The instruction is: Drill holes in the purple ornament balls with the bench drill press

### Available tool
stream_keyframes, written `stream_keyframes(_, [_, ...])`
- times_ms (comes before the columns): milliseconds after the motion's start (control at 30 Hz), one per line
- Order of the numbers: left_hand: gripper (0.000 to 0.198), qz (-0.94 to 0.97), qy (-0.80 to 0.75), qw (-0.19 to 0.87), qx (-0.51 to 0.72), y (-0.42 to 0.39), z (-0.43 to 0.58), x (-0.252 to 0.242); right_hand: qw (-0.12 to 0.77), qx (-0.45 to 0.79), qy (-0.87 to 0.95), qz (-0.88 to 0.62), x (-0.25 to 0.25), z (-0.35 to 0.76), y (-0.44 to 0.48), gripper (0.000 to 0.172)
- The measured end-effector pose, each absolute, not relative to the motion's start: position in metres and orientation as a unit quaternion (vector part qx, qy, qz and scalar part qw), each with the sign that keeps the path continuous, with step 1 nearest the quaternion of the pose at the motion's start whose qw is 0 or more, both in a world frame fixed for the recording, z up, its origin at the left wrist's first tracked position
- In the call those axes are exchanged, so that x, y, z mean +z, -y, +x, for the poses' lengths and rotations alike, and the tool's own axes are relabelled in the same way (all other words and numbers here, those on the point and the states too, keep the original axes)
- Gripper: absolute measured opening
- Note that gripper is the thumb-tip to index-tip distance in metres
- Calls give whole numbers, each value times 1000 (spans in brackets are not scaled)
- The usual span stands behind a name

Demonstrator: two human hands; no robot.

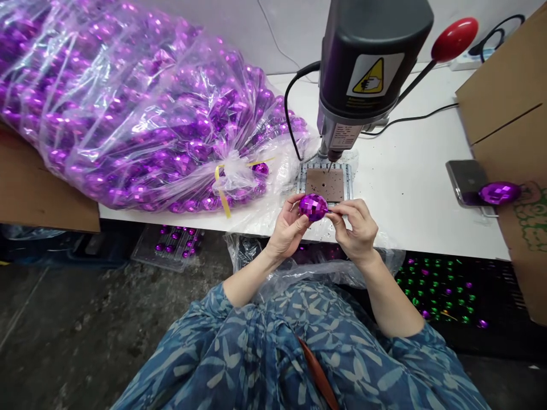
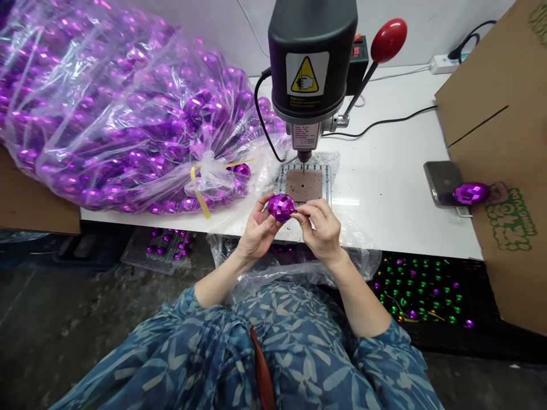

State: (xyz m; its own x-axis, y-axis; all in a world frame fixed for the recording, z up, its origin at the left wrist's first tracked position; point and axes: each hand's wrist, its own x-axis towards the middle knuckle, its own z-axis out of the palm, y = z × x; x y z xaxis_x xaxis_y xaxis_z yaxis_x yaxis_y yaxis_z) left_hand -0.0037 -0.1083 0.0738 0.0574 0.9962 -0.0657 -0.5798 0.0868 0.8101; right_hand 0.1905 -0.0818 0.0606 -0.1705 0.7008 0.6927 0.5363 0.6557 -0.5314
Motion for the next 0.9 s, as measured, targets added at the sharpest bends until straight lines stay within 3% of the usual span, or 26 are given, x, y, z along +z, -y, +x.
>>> stream_keyframes(267, [74, 279, -334, 679, 592, 110, -1, 64, 528, 104, 696, -475, 79, 195, 85, 31])
stream_keyframes(533, [54, 241, -350, 692, 584, 98, -12, 69, 481, 98, 638, -593, 50, 269, 53, 51])
stream_keyframes(633, [50, 239, -379, 673, 589, 83, -20, 67, 456, 88, 636, -617, 50, 303, 44, 44])
stream_keyframes(767, [59, 286, -406, 637, 590, 49, -30, 59, 474, 71, 628, -613, 77, 312, 39, 44])
stream_keyframes(900, [61, 329, -425, 606, 586, 6, -31, 45, 589, 54, 580, -560, 141, 291, 19, 57])
